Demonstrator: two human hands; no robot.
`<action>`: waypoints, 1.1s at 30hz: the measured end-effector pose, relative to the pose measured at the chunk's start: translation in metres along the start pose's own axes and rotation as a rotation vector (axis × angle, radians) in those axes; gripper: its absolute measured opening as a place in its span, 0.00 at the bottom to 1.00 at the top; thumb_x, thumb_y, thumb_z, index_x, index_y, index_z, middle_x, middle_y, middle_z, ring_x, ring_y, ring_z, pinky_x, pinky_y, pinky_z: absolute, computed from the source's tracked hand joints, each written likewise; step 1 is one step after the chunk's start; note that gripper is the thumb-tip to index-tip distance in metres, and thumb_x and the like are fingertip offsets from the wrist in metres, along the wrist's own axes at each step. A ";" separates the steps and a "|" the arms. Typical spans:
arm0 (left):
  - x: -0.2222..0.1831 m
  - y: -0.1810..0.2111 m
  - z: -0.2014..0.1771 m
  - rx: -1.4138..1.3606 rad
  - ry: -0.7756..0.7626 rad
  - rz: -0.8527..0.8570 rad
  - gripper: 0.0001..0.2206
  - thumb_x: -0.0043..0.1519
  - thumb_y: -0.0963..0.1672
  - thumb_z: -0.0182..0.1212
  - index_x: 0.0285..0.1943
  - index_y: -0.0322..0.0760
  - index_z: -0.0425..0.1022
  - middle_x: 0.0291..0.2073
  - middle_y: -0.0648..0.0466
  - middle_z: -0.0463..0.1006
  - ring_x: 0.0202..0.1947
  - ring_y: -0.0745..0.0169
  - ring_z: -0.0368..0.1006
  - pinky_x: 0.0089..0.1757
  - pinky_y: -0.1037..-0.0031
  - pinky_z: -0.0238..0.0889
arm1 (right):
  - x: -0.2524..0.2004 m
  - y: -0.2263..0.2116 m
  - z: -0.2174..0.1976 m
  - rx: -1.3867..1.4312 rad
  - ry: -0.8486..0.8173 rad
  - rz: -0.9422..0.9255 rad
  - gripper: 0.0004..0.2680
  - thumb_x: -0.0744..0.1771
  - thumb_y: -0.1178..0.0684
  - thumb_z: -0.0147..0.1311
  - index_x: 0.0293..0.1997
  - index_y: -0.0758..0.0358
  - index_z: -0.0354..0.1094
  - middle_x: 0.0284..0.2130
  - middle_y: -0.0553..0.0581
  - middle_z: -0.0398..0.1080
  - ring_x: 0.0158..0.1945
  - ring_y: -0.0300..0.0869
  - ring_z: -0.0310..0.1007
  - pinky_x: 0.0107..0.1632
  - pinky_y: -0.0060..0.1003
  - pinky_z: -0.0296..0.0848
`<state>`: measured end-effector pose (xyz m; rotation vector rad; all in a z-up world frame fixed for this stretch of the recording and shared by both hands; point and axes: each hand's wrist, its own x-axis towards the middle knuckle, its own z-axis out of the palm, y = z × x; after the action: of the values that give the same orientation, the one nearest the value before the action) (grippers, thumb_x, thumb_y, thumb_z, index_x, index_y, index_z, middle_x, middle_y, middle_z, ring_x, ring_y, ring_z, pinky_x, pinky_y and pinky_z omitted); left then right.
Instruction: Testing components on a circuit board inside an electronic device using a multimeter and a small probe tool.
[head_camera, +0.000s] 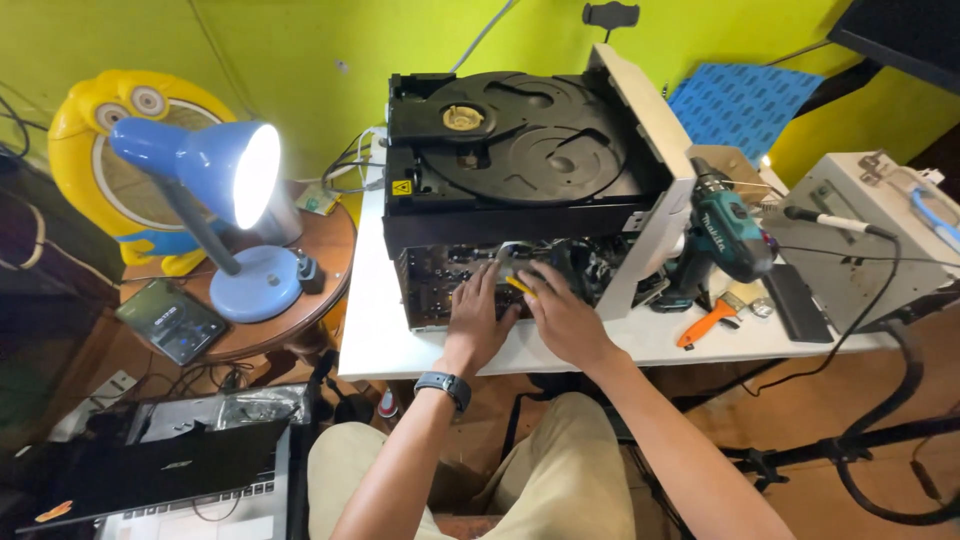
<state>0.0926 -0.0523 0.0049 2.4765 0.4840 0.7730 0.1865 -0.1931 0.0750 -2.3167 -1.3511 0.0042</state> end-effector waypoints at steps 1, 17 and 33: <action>0.001 0.006 -0.001 -0.001 0.001 0.003 0.37 0.61 0.48 0.66 0.78 0.38 0.52 0.68 0.41 0.64 0.71 0.44 0.60 0.64 0.53 0.49 | -0.001 0.003 -0.003 -0.002 0.003 0.001 0.17 0.72 0.46 0.34 0.70 0.41 0.59 0.69 0.52 0.56 0.47 0.60 0.79 0.47 0.51 0.80; -0.018 0.012 0.003 0.103 0.097 0.106 0.25 0.60 0.47 0.65 0.69 0.48 0.67 0.64 0.51 0.66 0.65 0.51 0.65 0.59 0.59 0.56 | -0.003 -0.008 -0.019 0.093 0.024 -0.097 0.18 0.72 0.47 0.34 0.73 0.46 0.54 0.70 0.58 0.54 0.51 0.63 0.75 0.46 0.52 0.80; -0.027 0.019 -0.006 0.212 0.160 0.167 0.26 0.62 0.46 0.61 0.70 0.36 0.67 0.67 0.47 0.67 0.69 0.48 0.62 0.59 0.61 0.56 | -0.017 0.001 -0.007 0.065 0.008 -0.188 0.17 0.73 0.51 0.34 0.72 0.57 0.56 0.71 0.61 0.52 0.59 0.55 0.71 0.52 0.44 0.78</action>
<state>0.0711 -0.0785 0.0082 2.6899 0.4385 1.0407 0.1799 -0.2099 0.0772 -2.1267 -1.5367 -0.0201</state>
